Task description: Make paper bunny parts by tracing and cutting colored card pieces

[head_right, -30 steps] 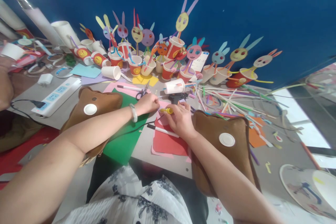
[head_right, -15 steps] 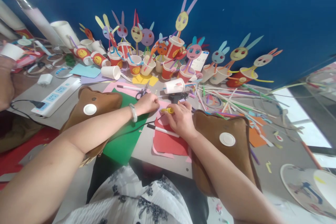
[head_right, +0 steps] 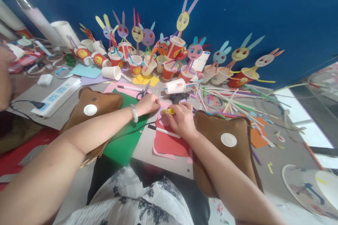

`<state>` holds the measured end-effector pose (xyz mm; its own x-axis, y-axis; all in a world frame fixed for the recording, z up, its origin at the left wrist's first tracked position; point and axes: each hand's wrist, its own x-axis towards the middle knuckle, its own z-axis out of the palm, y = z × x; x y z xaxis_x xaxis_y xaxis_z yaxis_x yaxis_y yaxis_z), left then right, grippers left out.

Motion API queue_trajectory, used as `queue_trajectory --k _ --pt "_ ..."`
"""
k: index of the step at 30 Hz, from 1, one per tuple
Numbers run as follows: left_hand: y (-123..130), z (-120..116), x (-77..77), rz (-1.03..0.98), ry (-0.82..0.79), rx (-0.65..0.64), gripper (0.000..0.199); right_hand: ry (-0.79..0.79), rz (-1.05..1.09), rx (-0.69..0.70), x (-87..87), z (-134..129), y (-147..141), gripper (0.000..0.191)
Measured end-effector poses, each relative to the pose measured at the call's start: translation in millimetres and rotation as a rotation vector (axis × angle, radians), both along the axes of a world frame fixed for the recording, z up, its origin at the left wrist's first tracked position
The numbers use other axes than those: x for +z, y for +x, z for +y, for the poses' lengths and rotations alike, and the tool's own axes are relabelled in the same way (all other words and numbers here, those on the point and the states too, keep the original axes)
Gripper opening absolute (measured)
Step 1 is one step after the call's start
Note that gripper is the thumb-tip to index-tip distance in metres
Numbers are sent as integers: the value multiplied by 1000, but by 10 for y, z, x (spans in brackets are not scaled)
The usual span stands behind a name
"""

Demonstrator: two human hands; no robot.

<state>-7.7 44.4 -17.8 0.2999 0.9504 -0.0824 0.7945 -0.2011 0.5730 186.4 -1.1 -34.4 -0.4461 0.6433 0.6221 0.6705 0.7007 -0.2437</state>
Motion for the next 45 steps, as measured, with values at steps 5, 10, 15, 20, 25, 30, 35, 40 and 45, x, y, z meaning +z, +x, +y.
queue_trajectory --k 5,10,15,20,25,30,35,40,45 --pt "0 4 1 -20 -6 -1 13 -10 18 -50 -3 -14 -3 14" --pt "-7 4 -7 -25 -6 0 14 -35 -21 -6 -9 1 -5 13" --pt "-3 22 -38 -3 4 4 15 -31 11 -15 3 -4 4 12" --pt "-8 35 -66 -23 16 -8 16 -14 22 -18 -14 -6 -7 12" --pt "-12 45 -86 -37 4 -22 15 -40 -9 -4 -20 1 -14 13" --pt "-5 49 -89 -25 8 -6 16 -29 29 -15 -2 -12 -7 11" --pt "-3 49 -92 -52 7 -7 15 -37 7 -9 -20 -12 -9 10" --pt "-2 49 -91 -21 17 -2 14 -31 -15 8 -12 -3 -8 13" --pt "-1 54 -104 -34 21 0 14 -24 18 9 1 -15 -10 11"
